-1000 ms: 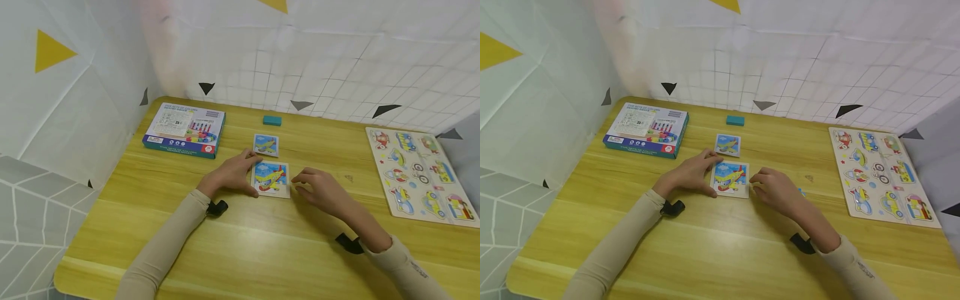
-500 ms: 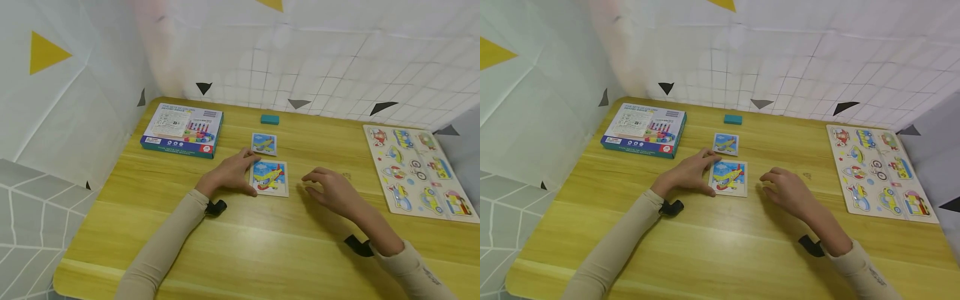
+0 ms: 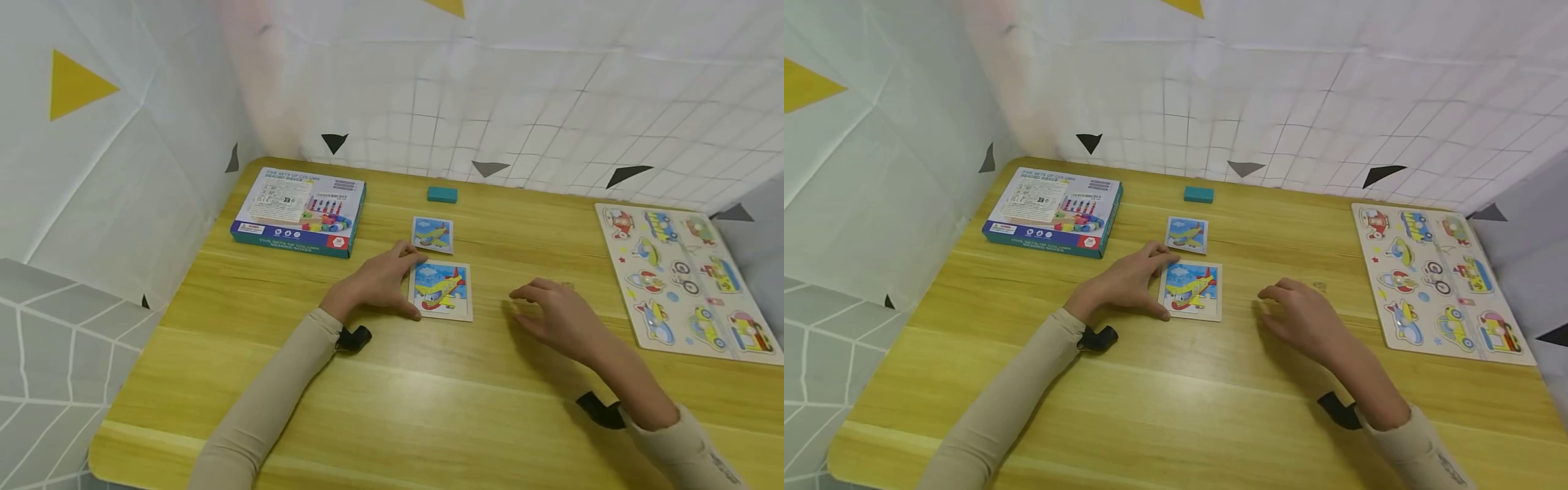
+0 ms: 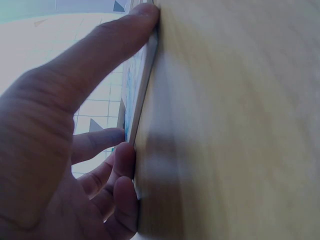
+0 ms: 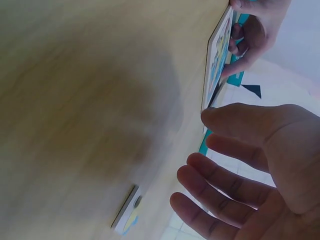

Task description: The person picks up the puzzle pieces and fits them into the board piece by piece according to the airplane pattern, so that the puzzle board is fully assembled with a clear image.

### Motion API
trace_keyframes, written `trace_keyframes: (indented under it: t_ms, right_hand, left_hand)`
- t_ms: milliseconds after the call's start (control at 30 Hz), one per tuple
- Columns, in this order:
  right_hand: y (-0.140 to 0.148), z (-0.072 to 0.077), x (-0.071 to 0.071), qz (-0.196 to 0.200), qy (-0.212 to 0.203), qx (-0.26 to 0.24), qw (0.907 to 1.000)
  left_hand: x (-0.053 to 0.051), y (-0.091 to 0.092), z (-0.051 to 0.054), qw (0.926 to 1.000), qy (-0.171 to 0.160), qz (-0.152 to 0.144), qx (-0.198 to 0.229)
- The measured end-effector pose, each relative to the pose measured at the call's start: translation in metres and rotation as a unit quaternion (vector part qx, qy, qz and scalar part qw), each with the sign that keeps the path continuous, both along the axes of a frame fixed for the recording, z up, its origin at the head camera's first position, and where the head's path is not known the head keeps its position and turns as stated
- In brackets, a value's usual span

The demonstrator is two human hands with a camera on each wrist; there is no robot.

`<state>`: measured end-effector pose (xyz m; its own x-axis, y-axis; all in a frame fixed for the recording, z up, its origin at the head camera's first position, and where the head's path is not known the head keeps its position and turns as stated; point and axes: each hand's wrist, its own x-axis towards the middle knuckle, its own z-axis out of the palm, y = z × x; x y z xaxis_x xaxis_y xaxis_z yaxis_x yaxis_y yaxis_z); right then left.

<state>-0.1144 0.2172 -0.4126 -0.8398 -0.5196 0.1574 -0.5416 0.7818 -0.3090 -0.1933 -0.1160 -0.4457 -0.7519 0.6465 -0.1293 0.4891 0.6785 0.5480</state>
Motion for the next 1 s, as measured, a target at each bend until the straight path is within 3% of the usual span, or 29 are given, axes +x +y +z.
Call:
trace_keyframes:
  t_ms: [300, 600, 800, 1000]
  right_hand:
    - [0.015, -0.003, 0.005, -0.012, -0.002, 0.014, 0.9998]
    - [0.029, -0.008, 0.007, -0.016, 0.027, 0.023, 0.9992]
    - [0.035, -0.006, 0.003, -0.031, -0.003, 0.056, 0.9980]
    - [0.047, -0.007, 0.007, -0.061, -0.042, 0.076, 0.9943]
  left_hand:
    - [0.000, -0.001, -0.002, 1.0000, -0.001, -0.002, 0.007]
    - [0.002, -0.003, 0.001, 1.0000, -0.001, 0.005, 0.000]
    - [0.002, -0.007, 0.001, 0.9999, -0.005, 0.011, 0.002]
    - [-0.001, 0.001, -0.001, 0.9999, -0.003, -0.007, 0.010]
